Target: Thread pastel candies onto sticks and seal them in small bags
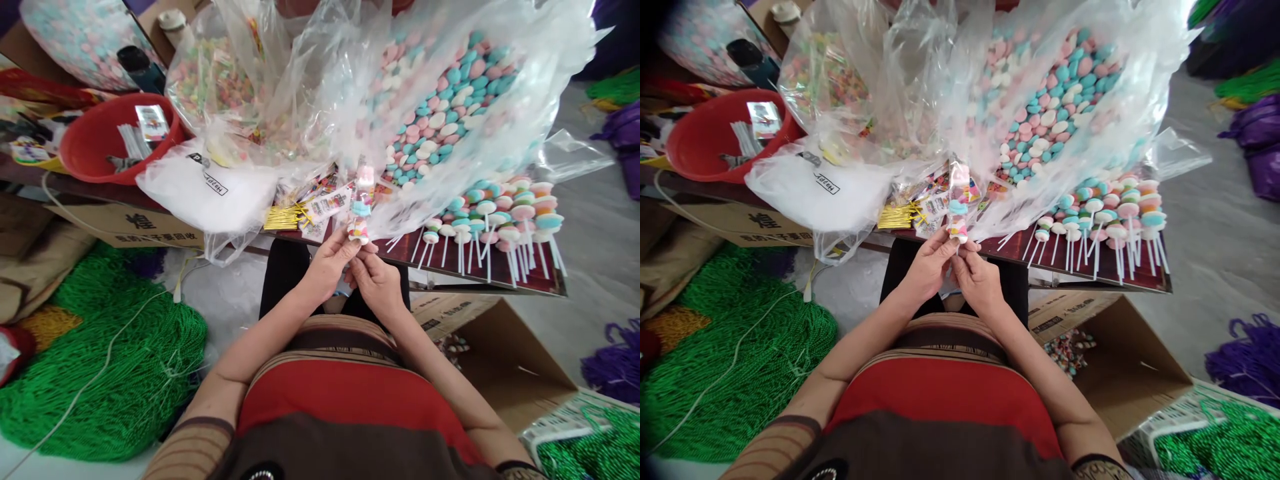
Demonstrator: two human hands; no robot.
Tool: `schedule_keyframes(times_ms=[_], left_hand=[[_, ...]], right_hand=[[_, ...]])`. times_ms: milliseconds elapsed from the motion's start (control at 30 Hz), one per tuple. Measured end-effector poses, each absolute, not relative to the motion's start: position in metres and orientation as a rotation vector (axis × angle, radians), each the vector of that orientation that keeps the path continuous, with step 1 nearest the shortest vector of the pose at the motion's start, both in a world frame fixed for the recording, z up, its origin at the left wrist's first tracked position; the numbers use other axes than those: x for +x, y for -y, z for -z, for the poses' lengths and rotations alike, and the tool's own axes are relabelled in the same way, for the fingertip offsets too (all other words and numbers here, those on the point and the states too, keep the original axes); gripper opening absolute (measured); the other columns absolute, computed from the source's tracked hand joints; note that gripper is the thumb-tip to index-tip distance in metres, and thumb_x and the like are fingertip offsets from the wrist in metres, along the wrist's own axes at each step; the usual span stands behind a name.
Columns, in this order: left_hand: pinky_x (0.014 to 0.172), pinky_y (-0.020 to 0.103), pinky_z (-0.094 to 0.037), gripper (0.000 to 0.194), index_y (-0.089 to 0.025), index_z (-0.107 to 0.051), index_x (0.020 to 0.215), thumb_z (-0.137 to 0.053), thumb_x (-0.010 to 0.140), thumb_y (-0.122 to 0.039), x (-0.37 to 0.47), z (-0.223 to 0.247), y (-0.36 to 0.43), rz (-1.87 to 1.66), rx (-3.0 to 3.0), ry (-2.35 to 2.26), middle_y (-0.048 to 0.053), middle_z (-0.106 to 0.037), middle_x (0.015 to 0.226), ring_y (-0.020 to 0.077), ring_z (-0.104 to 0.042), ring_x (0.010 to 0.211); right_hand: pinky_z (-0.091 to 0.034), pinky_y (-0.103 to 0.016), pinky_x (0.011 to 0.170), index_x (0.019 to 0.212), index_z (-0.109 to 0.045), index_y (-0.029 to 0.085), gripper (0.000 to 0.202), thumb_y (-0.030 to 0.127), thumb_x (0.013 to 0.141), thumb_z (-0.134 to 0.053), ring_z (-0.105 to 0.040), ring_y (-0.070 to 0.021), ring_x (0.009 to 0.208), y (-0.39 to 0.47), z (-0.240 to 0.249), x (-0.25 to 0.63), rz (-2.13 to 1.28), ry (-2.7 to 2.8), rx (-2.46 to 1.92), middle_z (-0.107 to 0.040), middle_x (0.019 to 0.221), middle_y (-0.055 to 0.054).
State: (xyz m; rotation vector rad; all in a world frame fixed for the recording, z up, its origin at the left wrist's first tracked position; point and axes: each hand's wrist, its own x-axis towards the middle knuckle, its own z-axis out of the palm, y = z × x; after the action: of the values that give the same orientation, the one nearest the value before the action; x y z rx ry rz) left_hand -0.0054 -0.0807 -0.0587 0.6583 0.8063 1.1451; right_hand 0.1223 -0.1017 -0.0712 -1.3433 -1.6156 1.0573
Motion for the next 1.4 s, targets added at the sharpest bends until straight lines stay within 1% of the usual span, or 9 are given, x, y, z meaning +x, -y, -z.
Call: schedule_keyframes(times_ms=[100,167,267,333,467,633,900,1200,1400], left_hand=[[0.057,0.023,-0.049,0.029,-0.019,-0.066,0.098,-0.079,0.08,-0.038,-0.008,0.059,0.076,-1.269,0.617,-0.823,-0.001,-0.07,0.074,0.013,-0.068,0.065],[0.058,0.022,-0.049,0.032,-0.021,-0.064,0.104,-0.079,0.079,-0.034,-0.008,0.059,0.074,-1.299,0.62,-0.854,-0.005,-0.065,0.068,0.0118,-0.067,0.063],[0.042,0.018,-0.032,0.036,-0.022,-0.06,0.107,-0.078,0.078,-0.033,-0.006,0.055,0.076,-1.236,0.609,-0.885,-0.01,-0.055,0.06,0.0054,-0.048,0.044],[0.039,0.018,-0.022,0.034,-0.022,-0.059,0.103,-0.078,0.077,-0.033,-0.004,0.051,0.079,-1.209,0.577,-0.865,-0.01,-0.051,0.058,0.0037,-0.039,0.042],[0.04,0.018,-0.021,0.036,-0.022,-0.059,0.103,-0.078,0.075,-0.033,-0.004,0.049,0.081,-1.209,0.554,-0.857,-0.011,-0.048,0.057,0.0037,-0.036,0.044],[0.04,0.019,-0.022,0.047,-0.022,-0.054,0.11,-0.079,0.074,-0.037,-0.004,0.057,0.077,-1.255,0.571,-0.968,-0.013,-0.048,0.055,0.0031,-0.035,0.04],[0.036,0.02,-0.02,0.068,-0.02,-0.048,0.112,-0.08,0.068,-0.061,-0.001,0.069,0.076,-1.241,0.513,-1.021,-0.014,-0.044,0.051,0.0053,-0.033,0.032],[0.035,0.018,-0.012,0.064,-0.022,-0.048,0.102,-0.085,0.06,-0.053,-0.002,0.057,0.08,-1.398,0.35,-0.919,-0.014,-0.04,0.051,0.0034,-0.026,0.034],[0.039,0.018,-0.022,0.056,-0.019,-0.056,0.108,-0.082,0.067,-0.047,-0.005,0.057,0.086,-1.45,0.459,-1.057,-0.013,-0.046,0.051,0.0031,-0.032,0.038]], right_hand=[[-0.051,-0.027,0.058,0.096,-0.074,0.022,0.032,0.047,0.099,-0.054,-0.066,-0.0162,0.058,0.096,0.06,0.135,-0.94,1.739,-1.354,-0.071,0.066,-0.002],[-0.055,-0.028,0.064,0.101,-0.074,0.022,0.029,0.044,0.099,-0.055,-0.069,-0.0168,0.066,0.09,0.052,0.141,-0.79,1.645,-1.386,-0.075,0.077,-0.003],[-0.058,-0.03,0.073,0.102,-0.073,0.022,0.02,0.036,0.098,-0.06,-0.073,-0.0169,0.076,0.08,0.045,0.14,-0.64,1.556,-1.325,-0.078,0.092,-0.004],[-0.059,-0.031,0.078,0.102,-0.073,0.023,0.015,0.031,0.097,-0.061,-0.074,-0.0172,0.082,0.075,0.045,0.135,-0.584,1.608,-1.268,-0.079,0.095,-0.003],[-0.06,-0.032,0.083,0.103,-0.073,0.023,0.017,0.029,0.1,-0.057,-0.075,-0.0182,0.089,0.071,0.051,0.126,-0.404,1.727,-1.27,-0.08,0.098,-0.004],[-0.059,-0.03,0.08,0.106,-0.073,0.023,0.019,0.033,0.101,-0.057,-0.076,-0.0182,0.085,0.066,0.055,0.123,-0.183,1.901,-1.235,-0.081,0.096,-0.005],[-0.053,-0.026,0.067,0.099,-0.068,0.02,0.016,0.025,0.103,-0.053,-0.074,-0.0158,0.065,0.051,0.057,0.12,0.347,2.042,-0.961,-0.08,0.08,-0.002],[-0.044,-0.03,0.057,0.084,-0.069,0.022,0.027,0.012,0.097,-0.048,-0.071,-0.0154,0.059,0.038,0.069,0.118,0.575,2.033,-0.851,-0.079,0.075,-0.001],[-0.044,-0.027,0.056,0.082,-0.067,0.021,0.017,0.017,0.094,-0.054,-0.066,-0.0147,0.054,0.056,0.062,0.113,0.421,2.034,-0.975,-0.072,0.063,-0.001]])
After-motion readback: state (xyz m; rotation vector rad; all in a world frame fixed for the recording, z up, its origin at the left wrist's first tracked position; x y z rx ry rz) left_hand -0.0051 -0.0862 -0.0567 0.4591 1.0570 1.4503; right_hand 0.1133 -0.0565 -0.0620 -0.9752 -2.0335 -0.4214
